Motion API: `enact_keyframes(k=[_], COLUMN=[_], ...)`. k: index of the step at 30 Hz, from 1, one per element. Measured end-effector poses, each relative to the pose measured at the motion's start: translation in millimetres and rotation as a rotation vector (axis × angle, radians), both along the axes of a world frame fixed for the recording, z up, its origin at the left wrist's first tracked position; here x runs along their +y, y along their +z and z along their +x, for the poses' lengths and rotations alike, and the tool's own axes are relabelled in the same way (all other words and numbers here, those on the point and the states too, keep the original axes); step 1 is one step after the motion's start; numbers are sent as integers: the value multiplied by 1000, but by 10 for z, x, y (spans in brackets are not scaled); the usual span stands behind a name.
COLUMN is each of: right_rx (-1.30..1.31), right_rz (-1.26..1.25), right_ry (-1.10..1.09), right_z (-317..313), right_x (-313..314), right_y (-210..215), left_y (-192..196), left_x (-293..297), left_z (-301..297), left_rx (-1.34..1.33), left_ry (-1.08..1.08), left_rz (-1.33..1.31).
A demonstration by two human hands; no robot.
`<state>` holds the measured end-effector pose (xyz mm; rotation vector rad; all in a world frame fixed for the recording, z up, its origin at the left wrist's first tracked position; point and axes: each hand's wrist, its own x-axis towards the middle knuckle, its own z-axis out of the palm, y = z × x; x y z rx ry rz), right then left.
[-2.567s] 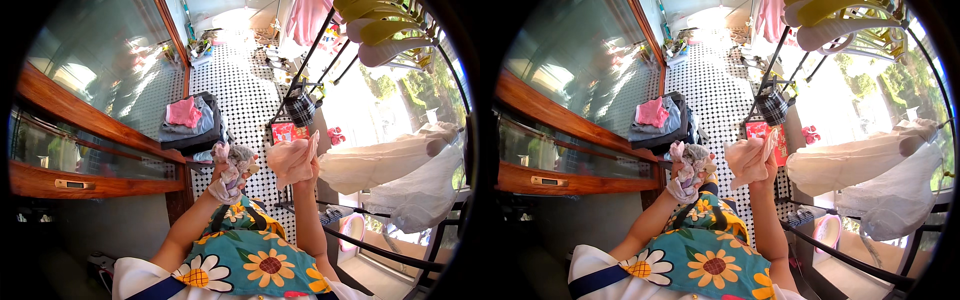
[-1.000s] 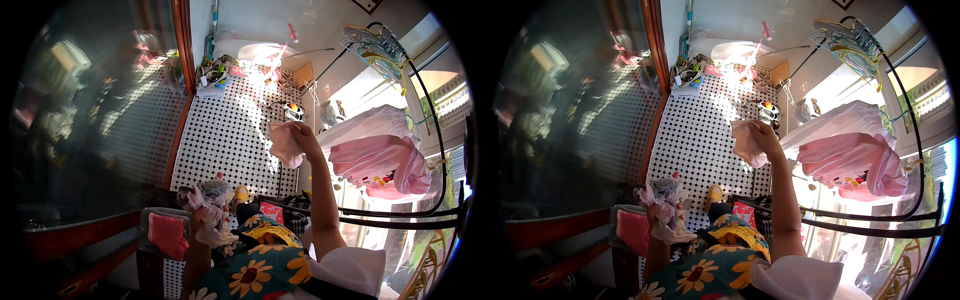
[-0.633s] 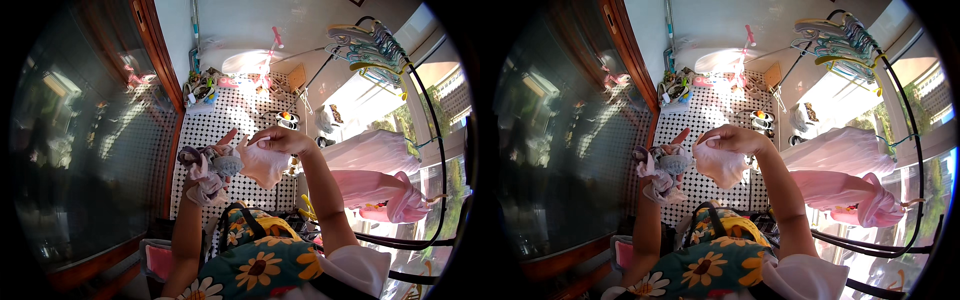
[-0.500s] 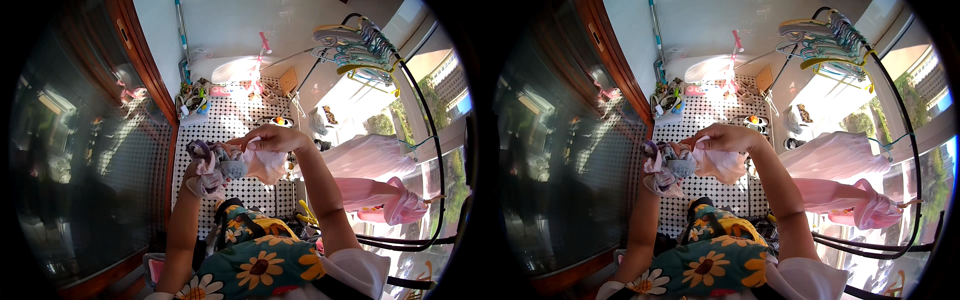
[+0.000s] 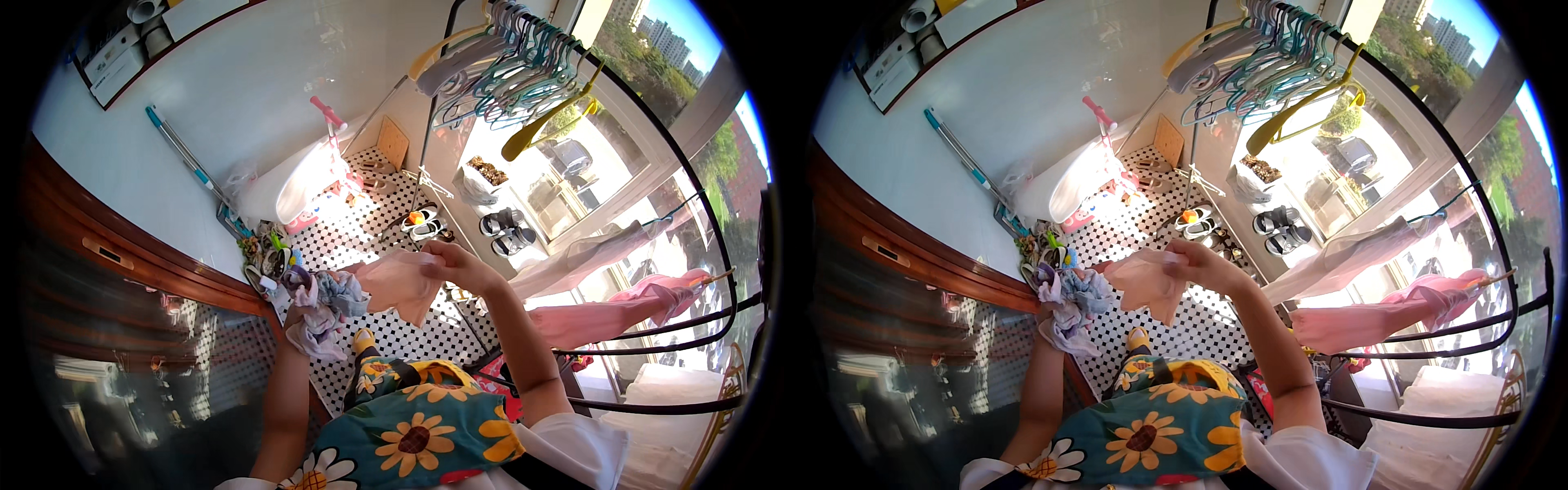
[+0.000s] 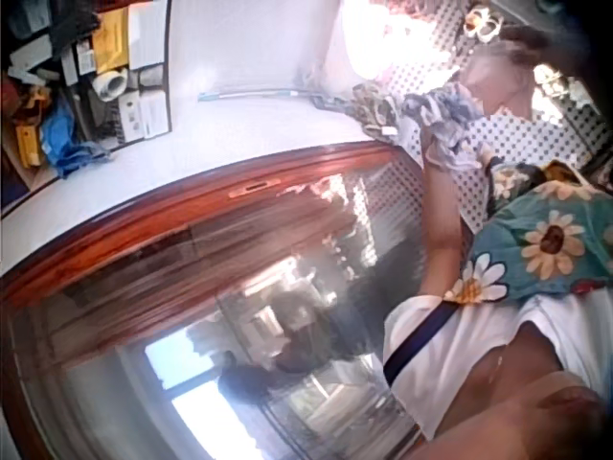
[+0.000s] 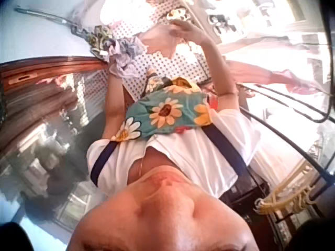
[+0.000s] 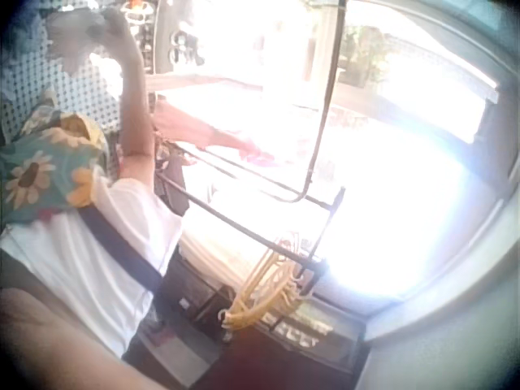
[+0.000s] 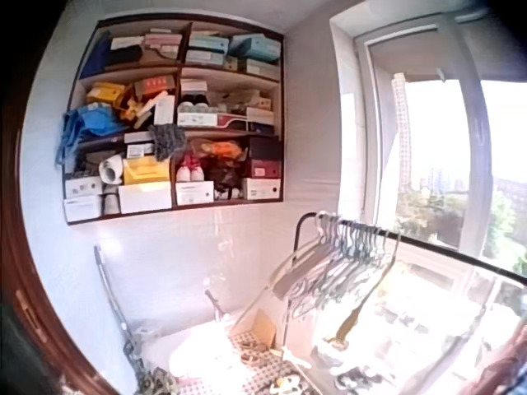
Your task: The person hangs a white cloth on a hanger and places it on a drying rack. They then retrieve small items from a washing machine and hang them on the rack using hangers and clips.
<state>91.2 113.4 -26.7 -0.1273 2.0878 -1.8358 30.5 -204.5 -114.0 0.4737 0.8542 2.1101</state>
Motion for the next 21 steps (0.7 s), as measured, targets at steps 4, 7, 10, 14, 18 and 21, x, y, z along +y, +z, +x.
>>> enact_keyframes(k=[4, 7, 10, 14, 18, 21], right_rx=[16, 79, 231, 258, 315, 324], right_rz=[-207, -778, -970, -1052, -1099, -1064], right_ry=[-511, -559, -639, -806, -837, -874], right_z=[-133, -174, -183, -141, 24, 163], right_x=[-328, -410, -452, -453, -380, -335], right_y=[0, 131, 175, 24, -173, -278], left_y=[-337, -662, -766, -642, -432, -304], left_x=[35, 191, 361, 757, 896, 979], left_z=[-511, -571, -489, -630, -782, -812], left_rx=[-267, -427, -459, -603, -601, -614], left_ry=[-271, -298, -371, -654, -690, -695], left_rz=[288, 371, 408, 682, 595, 603])
